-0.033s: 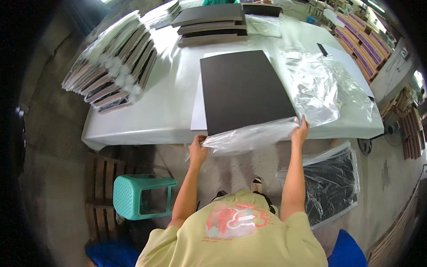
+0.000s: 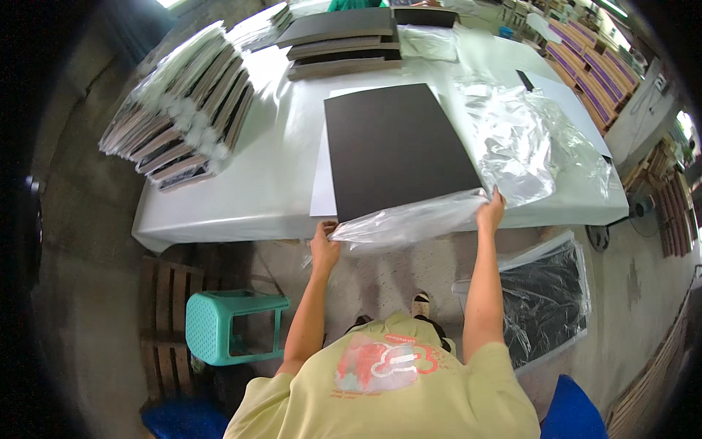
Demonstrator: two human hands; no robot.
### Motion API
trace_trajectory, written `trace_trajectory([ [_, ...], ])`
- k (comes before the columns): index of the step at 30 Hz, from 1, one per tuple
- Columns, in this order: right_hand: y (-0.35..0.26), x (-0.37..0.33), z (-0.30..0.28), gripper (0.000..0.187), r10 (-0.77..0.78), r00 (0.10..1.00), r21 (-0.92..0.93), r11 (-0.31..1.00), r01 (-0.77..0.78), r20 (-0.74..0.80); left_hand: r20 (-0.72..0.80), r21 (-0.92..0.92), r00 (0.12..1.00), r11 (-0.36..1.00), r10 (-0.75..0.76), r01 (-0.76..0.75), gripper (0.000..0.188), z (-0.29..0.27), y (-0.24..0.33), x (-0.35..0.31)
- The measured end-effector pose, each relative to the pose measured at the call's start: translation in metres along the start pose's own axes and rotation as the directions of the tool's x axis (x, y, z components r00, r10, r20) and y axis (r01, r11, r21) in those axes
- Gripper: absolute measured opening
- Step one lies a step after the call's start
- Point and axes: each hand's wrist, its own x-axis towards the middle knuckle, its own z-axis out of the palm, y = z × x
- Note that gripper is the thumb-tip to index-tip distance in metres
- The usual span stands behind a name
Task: The person wraps individual flat rectangular panels in plastic sheets, secures the wrapping by hand, and places the wrapped panels into a stack.
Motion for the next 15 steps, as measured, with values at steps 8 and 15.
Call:
trace_trajectory([
  [8,-0.027,-0.006,-0.025,0.028,0.047,0.987,-0.008,0.999,-0.046,0.151,0.122,-0.396,0.990,0.911,-0.075,0.118,0.030,-0.018,-0.009,0.019],
  [15,-0.001,-0.148,-0.079,0.028,0.297,0.910,0.307,0.872,-0.382,0.289,0.418,-0.400,0.908,0.901,0.017,0.167,0.016,-0.098,-0.106,-0.036],
])
